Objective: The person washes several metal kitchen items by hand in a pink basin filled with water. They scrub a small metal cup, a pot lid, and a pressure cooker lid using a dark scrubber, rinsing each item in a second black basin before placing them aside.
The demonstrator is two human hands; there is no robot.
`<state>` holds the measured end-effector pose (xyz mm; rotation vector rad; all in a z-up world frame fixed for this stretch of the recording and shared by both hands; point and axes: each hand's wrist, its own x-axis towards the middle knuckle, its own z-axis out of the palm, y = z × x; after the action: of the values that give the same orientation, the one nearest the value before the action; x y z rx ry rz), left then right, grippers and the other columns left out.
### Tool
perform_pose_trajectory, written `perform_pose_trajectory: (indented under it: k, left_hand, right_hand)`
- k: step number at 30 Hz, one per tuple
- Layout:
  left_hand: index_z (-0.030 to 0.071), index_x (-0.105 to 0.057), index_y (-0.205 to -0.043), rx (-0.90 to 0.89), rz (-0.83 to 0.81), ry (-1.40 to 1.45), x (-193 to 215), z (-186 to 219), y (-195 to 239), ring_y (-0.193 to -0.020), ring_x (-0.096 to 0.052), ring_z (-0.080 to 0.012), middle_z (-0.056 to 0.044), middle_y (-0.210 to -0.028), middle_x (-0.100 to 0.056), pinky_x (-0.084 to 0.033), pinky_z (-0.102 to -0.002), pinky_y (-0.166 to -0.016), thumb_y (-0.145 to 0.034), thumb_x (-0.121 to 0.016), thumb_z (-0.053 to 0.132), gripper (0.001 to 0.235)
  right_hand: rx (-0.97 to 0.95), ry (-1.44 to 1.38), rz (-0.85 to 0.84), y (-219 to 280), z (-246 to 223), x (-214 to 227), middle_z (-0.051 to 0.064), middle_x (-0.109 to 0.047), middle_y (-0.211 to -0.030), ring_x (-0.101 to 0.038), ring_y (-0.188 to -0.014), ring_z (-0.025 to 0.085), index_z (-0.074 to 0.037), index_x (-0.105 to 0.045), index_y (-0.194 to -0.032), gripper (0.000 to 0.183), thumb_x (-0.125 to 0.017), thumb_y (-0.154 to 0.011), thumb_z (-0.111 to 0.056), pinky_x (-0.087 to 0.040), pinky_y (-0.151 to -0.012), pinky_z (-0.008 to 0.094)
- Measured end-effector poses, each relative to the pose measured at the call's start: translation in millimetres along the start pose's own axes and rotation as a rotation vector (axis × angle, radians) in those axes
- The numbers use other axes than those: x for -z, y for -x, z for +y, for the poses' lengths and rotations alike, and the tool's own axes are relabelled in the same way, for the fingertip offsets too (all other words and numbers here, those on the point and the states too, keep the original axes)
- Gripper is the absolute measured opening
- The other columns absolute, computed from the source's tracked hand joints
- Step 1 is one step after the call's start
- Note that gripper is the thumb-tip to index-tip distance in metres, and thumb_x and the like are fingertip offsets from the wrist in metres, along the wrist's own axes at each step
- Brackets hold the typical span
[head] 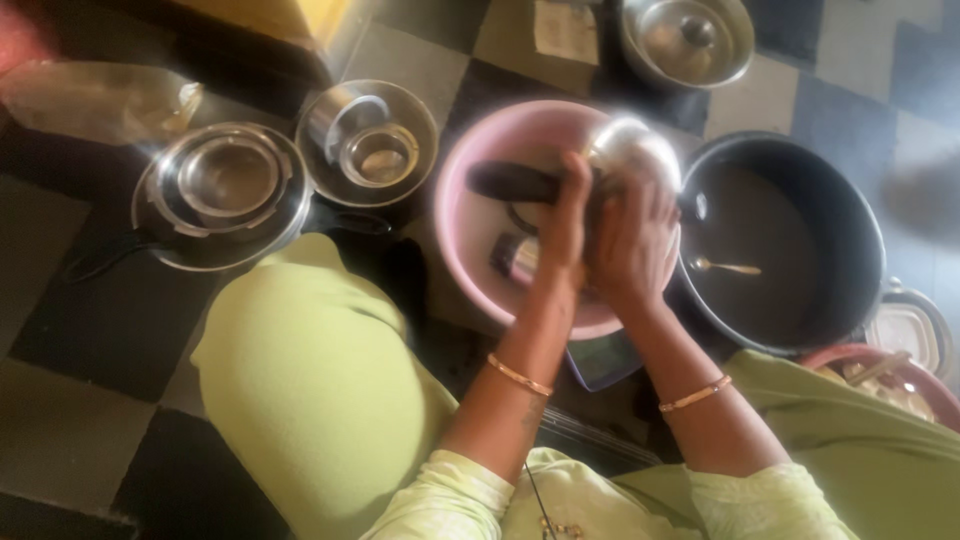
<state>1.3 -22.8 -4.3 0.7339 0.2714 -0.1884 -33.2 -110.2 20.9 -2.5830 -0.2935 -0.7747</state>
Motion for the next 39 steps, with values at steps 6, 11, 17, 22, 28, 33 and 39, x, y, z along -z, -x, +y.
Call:
perform_pose_trajectory:
  k: [6, 11, 17, 22, 28, 33, 39]
  left_hand:
    - [0.000, -0.061, -0.119, -0.155, -0.080, -0.152, 6, -27, -9, -0.101, -0.061, -0.0214, -0.008, -0.109, -0.063, -0.054, -0.036, -0.089, -0.082, -0.076, 0.066, 0.077]
    - [0.002, -0.061, -0.116, -0.253, -0.070, -0.113, 5, -20, -7, -0.093, -0.059, -0.0192, -0.006, -0.104, -0.060, -0.051, -0.032, -0.078, -0.084, -0.076, 0.064, 0.071]
    - [0.007, -0.063, -0.118, -0.093, 0.064, 0.086, 4, 16, 16, -0.100, -0.060, -0.0140, -0.003, -0.108, -0.063, -0.051, -0.028, -0.085, -0.080, -0.072, 0.065, 0.070]
    - [-0.003, -0.055, -0.130, 0.041, -0.006, 0.224, 11, 25, 33, -0.098, -0.058, -0.0218, -0.010, -0.107, -0.058, -0.051, -0.033, -0.086, -0.090, -0.061, 0.075, 0.088]
    - [0.005, -0.032, -0.152, -0.061, 0.208, 0.234, 13, 35, 1, -0.127, -0.052, -0.0276, -0.015, -0.137, -0.050, -0.044, -0.042, -0.108, -0.083, -0.058, 0.076, 0.103]
    - [0.014, -0.024, -0.158, -0.043, 0.246, 0.290, 20, 48, 6, -0.145, -0.037, -0.0352, -0.018, -0.157, -0.035, -0.032, -0.055, -0.116, -0.079, -0.060, 0.074, 0.106]
    - [0.007, -0.049, -0.144, 0.053, 0.059, 0.395, 23, 57, 8, -0.132, -0.052, -0.0347, -0.017, -0.140, -0.054, -0.047, -0.052, -0.108, -0.082, -0.067, 0.060, 0.084]
  right_hand:
    - [-0.469, -0.282, -0.015, -61, 12, -1, 0.020, -0.052, -0.148, -0.055, -0.132, 0.040, -0.011, -0.055, -0.138, 0.034, -0.046, -0.106, -0.016, -0.044, -0.109, 0.049]
    - [-0.257, -0.238, 0.085, -42, -5, 2, 0.020, -0.057, -0.140, -0.057, -0.130, 0.039, -0.005, -0.059, -0.127, 0.021, -0.056, -0.108, -0.012, -0.046, -0.111, 0.049]
    - [0.075, 0.004, 0.130, 22, -36, 3, 0.020, -0.058, -0.134, -0.051, -0.127, 0.038, -0.006, -0.071, -0.118, 0.021, -0.069, -0.098, -0.008, -0.038, -0.110, 0.051]
    - [0.264, 0.037, 0.107, 44, -26, 10, 0.008, -0.061, -0.123, -0.052, -0.118, 0.030, -0.011, -0.077, -0.107, 0.019, -0.075, -0.090, -0.005, -0.039, -0.104, 0.048]
    - [0.126, 0.104, -0.003, 70, -4, 24, 0.008, -0.064, -0.111, -0.057, -0.107, 0.026, -0.008, -0.079, -0.110, 0.033, -0.065, -0.085, 0.008, -0.041, -0.092, 0.041]
    - [-0.082, -0.018, 0.212, 59, 27, 31, 0.012, -0.062, -0.107, -0.057, -0.104, 0.032, -0.002, -0.067, -0.097, 0.015, -0.063, -0.087, 0.009, -0.046, -0.095, 0.042]
    - [-0.231, -0.211, 0.149, -1, 62, 66, 0.015, -0.065, -0.111, -0.065, -0.103, 0.025, 0.000, -0.069, -0.111, 0.014, -0.063, -0.099, 0.003, -0.052, -0.093, 0.036]
